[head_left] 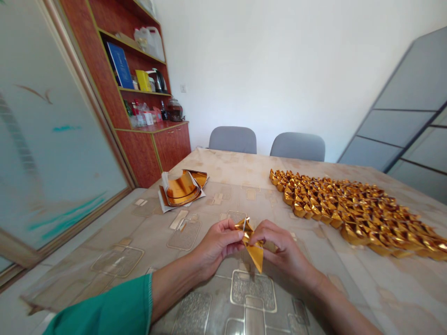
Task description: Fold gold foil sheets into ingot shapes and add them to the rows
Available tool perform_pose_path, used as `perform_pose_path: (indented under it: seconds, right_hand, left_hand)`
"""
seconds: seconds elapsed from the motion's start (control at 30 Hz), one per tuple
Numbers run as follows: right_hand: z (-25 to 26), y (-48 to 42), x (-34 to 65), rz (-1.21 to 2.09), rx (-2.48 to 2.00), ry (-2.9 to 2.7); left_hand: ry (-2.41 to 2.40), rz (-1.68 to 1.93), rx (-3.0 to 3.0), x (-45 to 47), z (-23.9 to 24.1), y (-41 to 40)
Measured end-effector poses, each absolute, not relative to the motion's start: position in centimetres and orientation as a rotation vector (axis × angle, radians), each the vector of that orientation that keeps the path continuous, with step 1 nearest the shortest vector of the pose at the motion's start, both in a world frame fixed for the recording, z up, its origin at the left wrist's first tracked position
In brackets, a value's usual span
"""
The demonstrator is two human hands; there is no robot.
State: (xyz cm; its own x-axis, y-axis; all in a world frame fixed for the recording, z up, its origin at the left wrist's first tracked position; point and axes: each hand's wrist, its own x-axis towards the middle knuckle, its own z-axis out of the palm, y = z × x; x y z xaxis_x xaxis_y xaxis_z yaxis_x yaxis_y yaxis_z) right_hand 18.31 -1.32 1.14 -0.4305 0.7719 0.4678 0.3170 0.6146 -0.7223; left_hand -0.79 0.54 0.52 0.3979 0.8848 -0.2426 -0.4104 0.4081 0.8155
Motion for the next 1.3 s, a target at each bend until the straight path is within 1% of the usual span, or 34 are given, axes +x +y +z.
perform_pose_path:
  seconds: [0.17, 0.4, 0.57, 0.73, 0.93, 1.1, 1.3]
  right_hand:
    - [0.88, -1.06, 18.55, 0.655, -0.836, -2.014]
    - [0.41, -1.31, 18.37, 0.707, -0.961, -1.893]
    - [0.78, -1.42, 18.50, 0.716, -0.948, -1.958]
    - [1.15, -1.52, 18.41, 0.760, -0.913, -1.985]
    - [0.86, -1.87, 17.83, 0.874, -1.008, -1.829]
    - [0.58, -1.98, 17.93, 0.972, -0.974, -1.697]
    - [1.06, -1.82, 18.31, 0.921, -0.880, -1.770]
  left_hand:
    - [0.800, 0.987, 0.760, -0.67, 0.66, 0.54]
    - [0.806, 1.057, 0.791, -0.82, 0.94, 0.81]
    - [0.813, 1.059, 0.805, -0.77, 0.94, 0.67]
    - [0.805, 1.051, 0.841, -0.71, 1.19, 0.38]
    - [0.771, 1.033, 0.862, -0.67, 1.11, 0.23]
    - [0.750, 1.053, 0.832, -0.66, 1.03, 0.27]
    - [0.767, 1.088, 0.805, -0.83, 0.96, 0.39]
